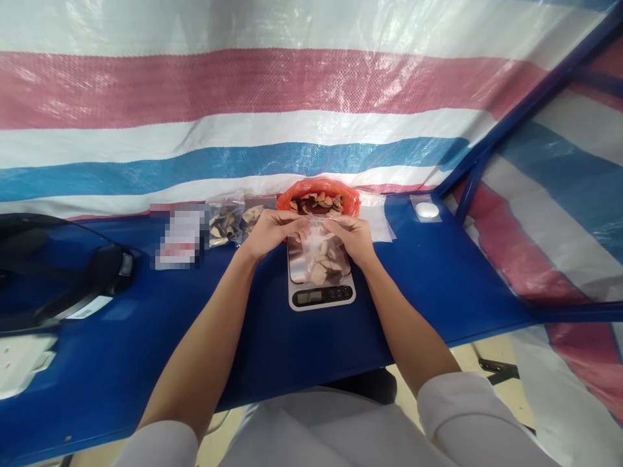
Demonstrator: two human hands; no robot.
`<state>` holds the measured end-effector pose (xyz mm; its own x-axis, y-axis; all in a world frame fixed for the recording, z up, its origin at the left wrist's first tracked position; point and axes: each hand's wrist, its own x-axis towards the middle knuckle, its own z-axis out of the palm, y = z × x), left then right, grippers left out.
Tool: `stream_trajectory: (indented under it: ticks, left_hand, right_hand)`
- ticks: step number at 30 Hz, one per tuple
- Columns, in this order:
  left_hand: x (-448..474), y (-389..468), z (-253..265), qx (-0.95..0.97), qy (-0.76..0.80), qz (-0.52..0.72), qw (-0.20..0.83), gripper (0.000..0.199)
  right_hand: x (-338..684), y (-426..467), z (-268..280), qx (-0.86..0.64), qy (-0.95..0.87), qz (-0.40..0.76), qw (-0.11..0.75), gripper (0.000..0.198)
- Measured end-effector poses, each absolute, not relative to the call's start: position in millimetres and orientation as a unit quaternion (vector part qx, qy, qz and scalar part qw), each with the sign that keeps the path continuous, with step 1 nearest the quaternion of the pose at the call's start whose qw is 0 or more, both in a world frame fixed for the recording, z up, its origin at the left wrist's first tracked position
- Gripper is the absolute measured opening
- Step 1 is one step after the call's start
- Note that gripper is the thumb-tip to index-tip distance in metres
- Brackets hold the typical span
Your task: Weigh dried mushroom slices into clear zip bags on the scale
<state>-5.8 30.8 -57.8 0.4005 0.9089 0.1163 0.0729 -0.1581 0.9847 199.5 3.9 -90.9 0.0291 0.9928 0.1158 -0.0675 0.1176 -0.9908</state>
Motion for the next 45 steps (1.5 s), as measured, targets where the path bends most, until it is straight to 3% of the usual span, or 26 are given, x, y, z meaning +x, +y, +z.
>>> stream_trajectory:
  ticks: [7,17,28,37,42,45]
  left_hand:
    - [-11,34,-59,0.67,0.388,0.408,0.484,0.037]
    - [-8,31,-60,0.658,0.377,0.404,0.512,0.034]
    - [-15,28,-57,0.603,0.42,0.46,0.498,0.038]
    - [-76,12,-43,0.705,0.482,0.442,0.275,0.044]
    - [-118,12,-52,0.745,0.513,0.42,0.076,0.037]
    - [-130,18,-64,0.771,0.515,0.373,0.01,0.037]
  right_hand:
    - [209,8,-90,-0.433,-0.503,0.482,0.572,0.03]
    - [208,7,-89,-0.448,-0.497,0.471,0.575,0.029]
    - [204,0,-83,-0.4,-0.555,0.503,0.528,0.033]
    - [170,11,-73,-0.406,-0.537,0.517,0.529,0.032]
    - [145,27,-66,-0.396,-0.569,0.505,0.513,0.028]
    - [126,36,-62,-0.396,-0.588,0.484,0.513,0.024]
